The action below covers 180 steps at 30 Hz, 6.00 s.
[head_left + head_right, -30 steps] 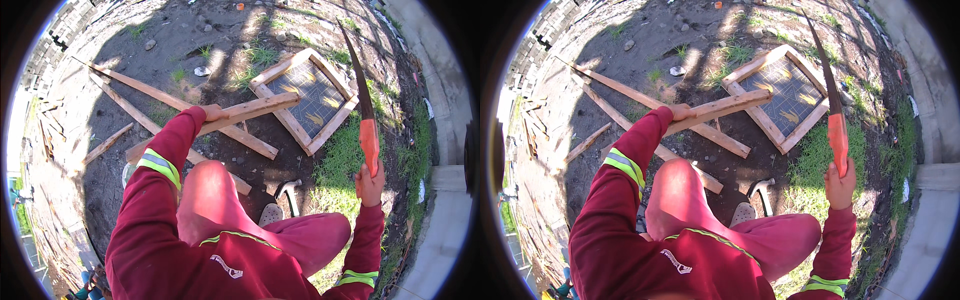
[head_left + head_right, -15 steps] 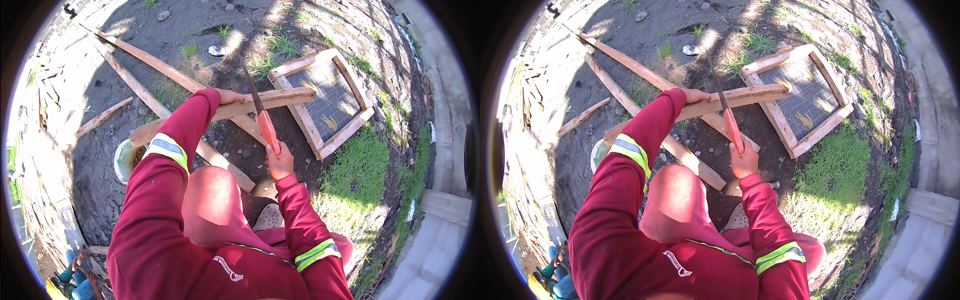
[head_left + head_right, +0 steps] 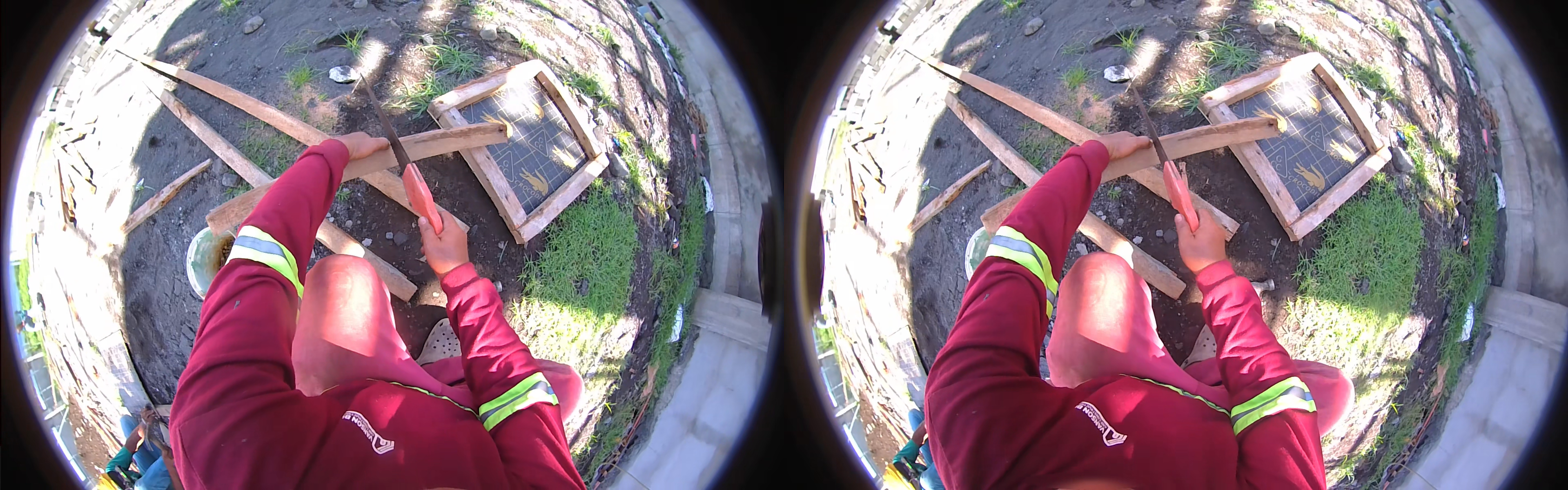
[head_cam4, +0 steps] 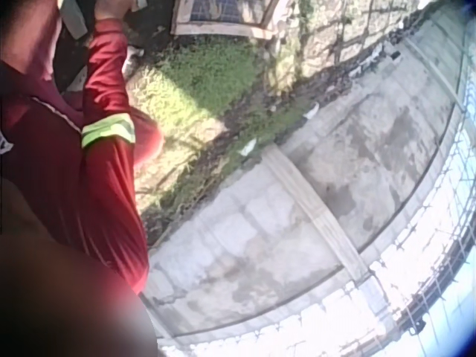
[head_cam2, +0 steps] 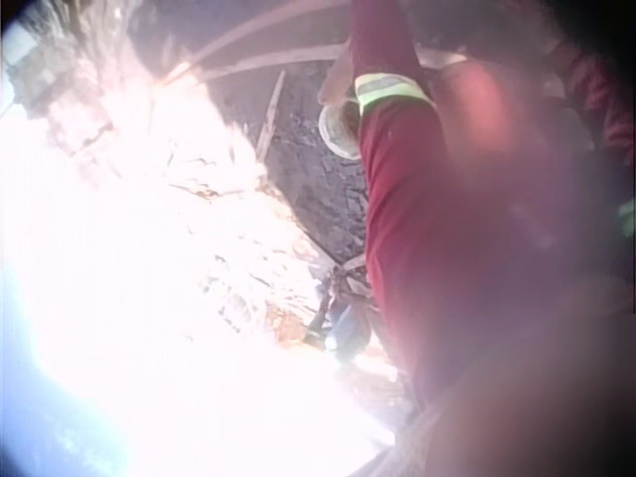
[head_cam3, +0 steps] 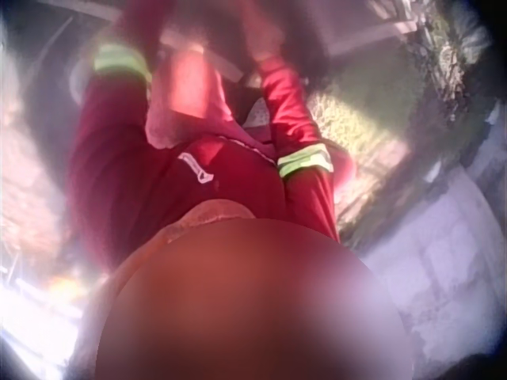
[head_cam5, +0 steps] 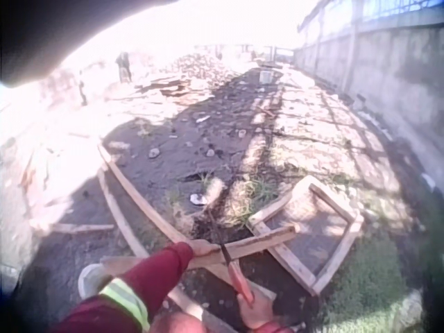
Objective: The person assembles a small wooden frame by hammering nails into wooden planks and attaching a patterned board. They retrieve nails from a bucket, position the planks, and use a hammer to secure the pieces together.
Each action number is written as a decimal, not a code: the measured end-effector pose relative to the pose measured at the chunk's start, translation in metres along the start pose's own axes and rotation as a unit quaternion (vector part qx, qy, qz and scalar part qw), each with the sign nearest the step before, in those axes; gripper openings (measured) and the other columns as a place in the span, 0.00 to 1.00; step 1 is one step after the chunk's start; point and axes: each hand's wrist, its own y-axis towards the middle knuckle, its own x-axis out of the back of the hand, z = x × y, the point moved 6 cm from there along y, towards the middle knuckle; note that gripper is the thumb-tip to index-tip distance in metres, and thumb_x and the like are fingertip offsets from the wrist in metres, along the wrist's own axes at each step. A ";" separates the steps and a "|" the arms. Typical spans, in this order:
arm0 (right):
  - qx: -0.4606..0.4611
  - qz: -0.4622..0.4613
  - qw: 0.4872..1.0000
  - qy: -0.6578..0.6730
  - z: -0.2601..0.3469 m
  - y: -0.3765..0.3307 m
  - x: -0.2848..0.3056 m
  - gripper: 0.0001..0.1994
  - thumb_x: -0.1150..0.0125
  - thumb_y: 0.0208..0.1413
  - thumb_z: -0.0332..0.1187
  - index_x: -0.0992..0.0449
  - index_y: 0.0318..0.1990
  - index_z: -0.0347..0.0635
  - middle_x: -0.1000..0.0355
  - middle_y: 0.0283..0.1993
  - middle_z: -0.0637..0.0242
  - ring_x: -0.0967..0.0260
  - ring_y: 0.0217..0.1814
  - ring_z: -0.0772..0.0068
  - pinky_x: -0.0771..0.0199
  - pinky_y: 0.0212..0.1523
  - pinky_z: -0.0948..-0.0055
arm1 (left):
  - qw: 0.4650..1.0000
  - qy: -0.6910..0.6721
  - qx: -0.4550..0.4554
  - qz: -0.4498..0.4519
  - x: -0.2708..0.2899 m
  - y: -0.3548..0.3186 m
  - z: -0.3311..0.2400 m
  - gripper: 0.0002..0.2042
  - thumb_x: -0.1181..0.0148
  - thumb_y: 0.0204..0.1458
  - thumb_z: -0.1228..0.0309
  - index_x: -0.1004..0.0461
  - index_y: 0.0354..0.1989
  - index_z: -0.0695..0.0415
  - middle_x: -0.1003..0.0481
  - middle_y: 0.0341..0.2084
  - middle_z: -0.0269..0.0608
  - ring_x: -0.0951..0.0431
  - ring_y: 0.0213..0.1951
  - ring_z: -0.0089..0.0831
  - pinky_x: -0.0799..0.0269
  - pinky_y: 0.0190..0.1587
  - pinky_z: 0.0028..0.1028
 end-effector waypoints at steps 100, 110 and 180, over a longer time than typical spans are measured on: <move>0.014 0.154 0.971 -0.182 0.082 0.018 -0.002 0.22 0.44 0.56 0.29 0.36 0.59 0.42 0.26 0.39 0.41 0.27 0.42 0.37 0.27 0.40 0.50 | 0.882 -0.004 0.155 -0.446 0.027 0.009 0.108 0.16 0.55 0.56 0.58 0.24 0.32 0.57 0.22 0.32 0.49 0.22 0.37 0.48 0.28 0.44 0.44; 0.059 0.134 0.972 -0.183 0.075 0.039 -0.045 0.22 0.45 0.56 0.28 0.37 0.59 0.40 0.27 0.38 0.40 0.28 0.39 0.37 0.28 0.38 0.50 | 0.883 -0.010 0.152 -0.445 0.024 0.011 0.113 0.14 0.54 0.53 0.61 0.24 0.31 0.57 0.22 0.33 0.50 0.22 0.36 0.48 0.28 0.43 0.45; 0.001 0.162 0.965 -0.208 0.079 0.040 -0.021 0.18 0.44 0.55 0.27 0.33 0.55 0.39 0.26 0.34 0.41 0.26 0.39 0.40 0.26 0.36 0.54 | 0.886 -0.001 0.159 -0.436 0.023 0.014 0.112 0.14 0.54 0.52 0.61 0.24 0.30 0.58 0.21 0.30 0.50 0.21 0.35 0.47 0.28 0.42 0.45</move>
